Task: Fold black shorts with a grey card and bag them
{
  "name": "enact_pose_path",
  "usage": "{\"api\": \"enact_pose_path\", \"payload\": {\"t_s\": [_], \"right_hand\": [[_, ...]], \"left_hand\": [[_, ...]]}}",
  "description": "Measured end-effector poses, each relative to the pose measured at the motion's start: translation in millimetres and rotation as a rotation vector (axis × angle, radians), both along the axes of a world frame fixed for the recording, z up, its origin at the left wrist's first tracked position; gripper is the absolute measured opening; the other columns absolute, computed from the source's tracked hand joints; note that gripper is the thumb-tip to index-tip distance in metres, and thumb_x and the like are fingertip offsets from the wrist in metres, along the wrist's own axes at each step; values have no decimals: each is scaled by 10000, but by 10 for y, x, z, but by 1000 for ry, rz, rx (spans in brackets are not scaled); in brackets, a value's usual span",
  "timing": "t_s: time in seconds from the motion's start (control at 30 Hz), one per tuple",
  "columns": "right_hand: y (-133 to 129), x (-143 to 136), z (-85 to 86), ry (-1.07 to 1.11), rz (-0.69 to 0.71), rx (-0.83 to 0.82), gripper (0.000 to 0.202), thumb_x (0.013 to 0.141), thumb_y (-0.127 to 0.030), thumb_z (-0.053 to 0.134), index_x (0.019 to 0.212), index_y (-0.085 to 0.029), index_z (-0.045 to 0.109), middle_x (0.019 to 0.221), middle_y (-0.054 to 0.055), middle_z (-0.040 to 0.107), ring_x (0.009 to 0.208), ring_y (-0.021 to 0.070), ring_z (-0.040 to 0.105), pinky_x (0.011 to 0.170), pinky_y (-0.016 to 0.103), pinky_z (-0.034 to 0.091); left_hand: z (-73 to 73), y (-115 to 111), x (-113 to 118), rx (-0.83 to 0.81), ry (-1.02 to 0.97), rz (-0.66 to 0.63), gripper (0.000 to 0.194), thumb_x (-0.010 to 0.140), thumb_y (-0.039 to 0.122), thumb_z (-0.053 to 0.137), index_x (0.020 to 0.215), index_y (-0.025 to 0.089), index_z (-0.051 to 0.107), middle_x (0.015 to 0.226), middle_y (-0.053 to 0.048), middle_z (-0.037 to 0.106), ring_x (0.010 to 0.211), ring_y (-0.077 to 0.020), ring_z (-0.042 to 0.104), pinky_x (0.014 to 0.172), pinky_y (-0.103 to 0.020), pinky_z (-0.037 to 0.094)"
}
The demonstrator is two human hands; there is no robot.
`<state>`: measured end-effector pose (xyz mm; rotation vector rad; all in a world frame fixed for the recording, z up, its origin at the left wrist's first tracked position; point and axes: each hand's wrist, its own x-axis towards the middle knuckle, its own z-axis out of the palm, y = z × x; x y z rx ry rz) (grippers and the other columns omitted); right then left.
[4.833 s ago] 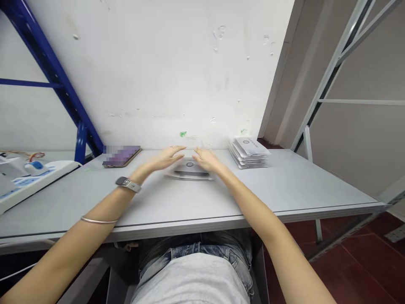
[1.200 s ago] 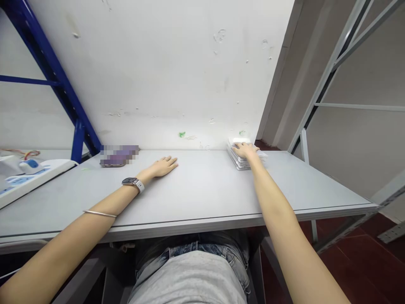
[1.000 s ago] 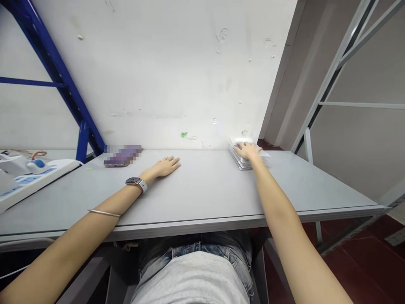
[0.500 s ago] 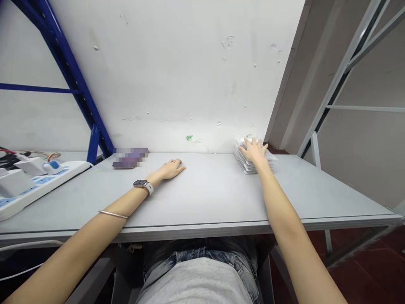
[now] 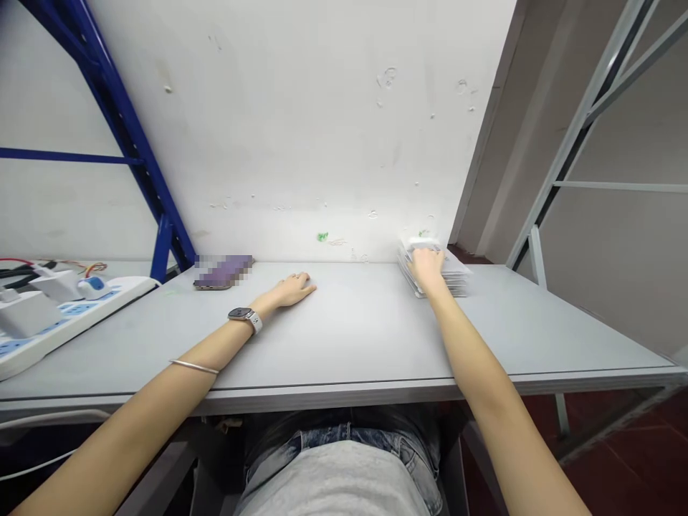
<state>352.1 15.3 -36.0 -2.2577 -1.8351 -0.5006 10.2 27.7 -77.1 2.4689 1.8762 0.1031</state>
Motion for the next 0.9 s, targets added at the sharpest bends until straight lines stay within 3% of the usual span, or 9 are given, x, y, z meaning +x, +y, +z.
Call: {"api": "enact_pose_path", "payload": {"t_s": [0.23, 0.33, 0.43, 0.53, 0.63, 0.7, 0.8, 0.9], "right_hand": [[-67, -115, 53, 32, 15, 71, 306, 918, -98, 385, 1054, -64, 657, 1071, 249, 672, 1035, 325, 630, 920, 410, 360], [-128, -289, 89, 30, 47, 138, 305, 920, -87, 368, 1101, -42, 609, 1030, 250, 681, 981, 323, 642, 901, 410, 355], [-214, -584, 56, -35, 215, 178, 303, 922, -93, 347, 1113, -55, 580, 1014, 236, 683, 939, 309, 643, 909, 420, 346], [-306, -917, -72, -110, 503, 125, 251, 945, -138, 368, 1070, -141, 586, 1014, 159, 694, 946, 258, 630, 924, 367, 347], [-366, -1130, -225, -92, 818, 7, 176, 979, -217, 396, 1002, -196, 570, 1015, 87, 690, 928, 210, 617, 894, 317, 370], [-375, -1158, -289, -50, 955, -54, 110, 954, -225, 459, 1018, -204, 547, 1071, 76, 670, 959, 208, 602, 872, 313, 383], [-342, -1066, -298, -43, 953, -65, 178, 880, -172, 535, 1054, -209, 535, 1123, 74, 646, 1005, 219, 589, 850, 311, 386], [-278, -930, -247, -101, 874, -34, 184, 855, -147, 550, 1031, -198, 562, 1100, 87, 649, 995, 228, 593, 845, 316, 376]], "left_hand": [[2, -22, 2, -3, -11, -4, 505, 962, 471, 306, 1275, 122, 494, 1406, -199, 509, 1318, -333, 437, 1026, -489, 378], [14, -55, 28, 82, -17, -25, 497, 953, 433, 366, 1323, 122, 481, 1427, -189, 495, 1340, -347, 410, 1058, -490, 348], [53, -106, 86, 295, -45, -85, 633, 900, 352, 509, 1474, 156, 325, 1567, -162, 306, 1434, -342, 267, 1130, -479, 263], [83, -143, 143, 427, -65, -170, 759, 855, 306, 591, 1523, 224, 241, 1620, -106, 184, 1472, -324, 173, 1163, -470, 213], [73, -150, 161, 417, -48, -311, 624, 850, 240, 564, 1452, 235, 400, 1592, -79, 277, 1451, -314, 236, 1162, -460, 230], [51, -143, 155, 337, -35, -364, 514, 851, 203, 515, 1364, 236, 509, 1518, -73, 413, 1388, -292, 362, 1133, -427, 300], [26, -136, 141, 218, -55, -349, 512, 856, 169, 449, 1354, 263, 514, 1411, -51, 535, 1255, -251, 518, 1045, -370, 412], [19, -133, 135, 205, -63, -278, 535, 876, 139, 400, 1392, 264, 467, 1418, -58, 523, 1228, -256, 540, 1009, -377, 438]]}}
